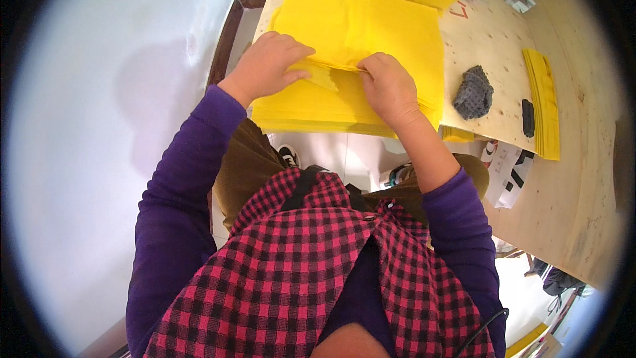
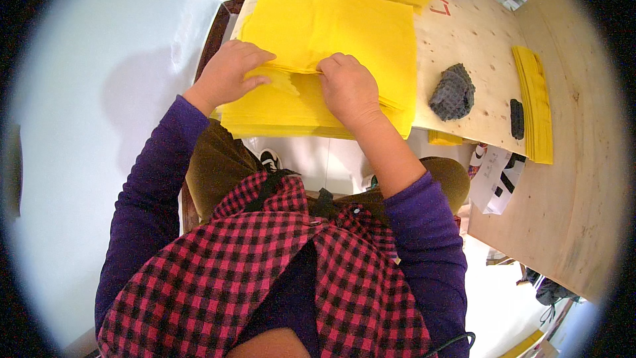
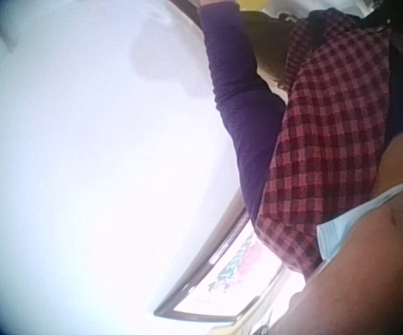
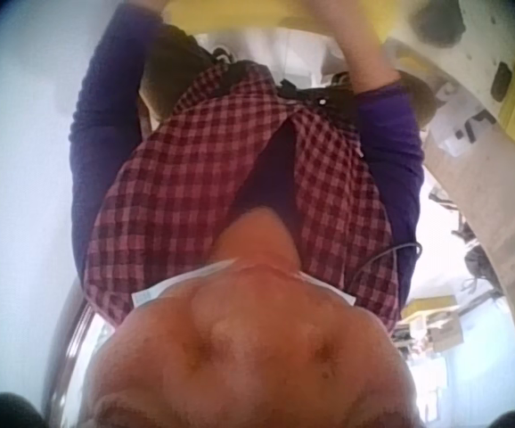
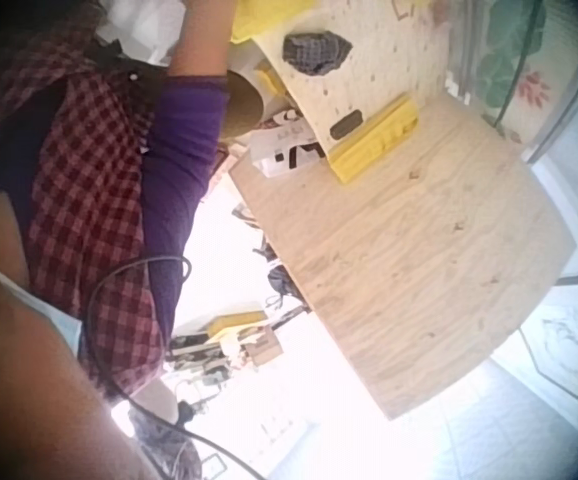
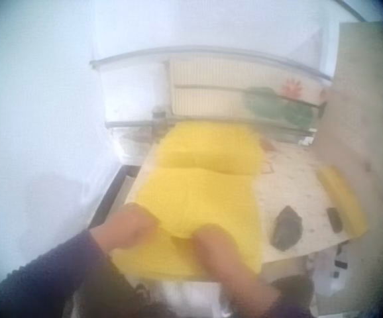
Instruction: The person folds multiple yellow fabric sheets on a wooden table, aligning edges and smoothing creases. They handle the fabric by hand, repeatedly folding and stacking the sheets into a neat pile.
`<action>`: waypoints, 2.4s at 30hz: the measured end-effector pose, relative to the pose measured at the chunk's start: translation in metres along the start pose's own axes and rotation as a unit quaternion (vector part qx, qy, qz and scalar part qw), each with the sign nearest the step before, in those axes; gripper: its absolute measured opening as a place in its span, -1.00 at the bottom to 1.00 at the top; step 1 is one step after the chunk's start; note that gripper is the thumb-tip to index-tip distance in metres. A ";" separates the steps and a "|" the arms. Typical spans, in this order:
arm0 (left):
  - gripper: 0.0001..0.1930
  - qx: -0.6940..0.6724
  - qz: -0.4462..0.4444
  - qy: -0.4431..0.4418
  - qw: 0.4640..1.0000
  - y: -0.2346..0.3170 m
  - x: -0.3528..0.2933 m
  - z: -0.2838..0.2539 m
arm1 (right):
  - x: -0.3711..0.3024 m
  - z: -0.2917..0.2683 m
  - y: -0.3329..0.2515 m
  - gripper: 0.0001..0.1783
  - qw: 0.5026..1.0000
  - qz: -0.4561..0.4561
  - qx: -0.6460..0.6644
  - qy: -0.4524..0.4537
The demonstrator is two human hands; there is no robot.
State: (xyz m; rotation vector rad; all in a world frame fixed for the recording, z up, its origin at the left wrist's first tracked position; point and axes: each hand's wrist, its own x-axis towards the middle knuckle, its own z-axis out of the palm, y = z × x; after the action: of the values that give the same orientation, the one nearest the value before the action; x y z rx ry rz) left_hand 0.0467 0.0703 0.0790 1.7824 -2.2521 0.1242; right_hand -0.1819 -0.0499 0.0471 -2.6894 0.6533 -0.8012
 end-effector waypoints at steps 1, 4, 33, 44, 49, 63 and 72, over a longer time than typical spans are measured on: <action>-0.59 0.020 0.010 0.019 1.000 0.002 -0.003 -0.001 | 0.001 -0.002 0.000 -0.94 1.000 0.005 0.018 0.010; -0.46 0.071 0.026 0.063 0.995 0.009 -0.012 0.004 | 0.004 -0.007 -0.001 -0.94 1.000 0.003 0.024 0.007; -0.92 0.142 0.026 0.052 0.988 0.018 -0.013 -0.022 | -0.011 -0.009 -0.012 -0.68 0.991 0.017 -0.041 -0.130; -0.84 0.047 -0.088 0.115 0.988 0.033 -0.057 0.034 | 0.010 -0.027 0.001 -0.54 0.964 -0.040 0.026 -0.262; -0.82 0.052 -0.111 0.124 0.985 0.035 -0.062 0.050 | 0.044 0.019 0.005 -0.24 0.986 0.007 0.021 -0.166; -0.72 0.054 -0.127 0.153 0.978 0.041 -0.068 0.060 | 0.065 0.044 0.100 -0.13 0.935 0.246 -0.210 -0.143; -0.67 0.047 -0.132 0.170 0.975 0.040 -0.072 0.061 | 0.016 -0.015 0.160 -0.20 0.937 0.346 -0.037 -0.033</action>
State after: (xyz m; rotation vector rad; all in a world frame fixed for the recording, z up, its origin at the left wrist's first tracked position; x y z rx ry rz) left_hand 0.0142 0.1335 0.0057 1.9192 -1.7851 0.4540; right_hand -0.2333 -0.1984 0.0079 -2.2571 1.5089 -0.4915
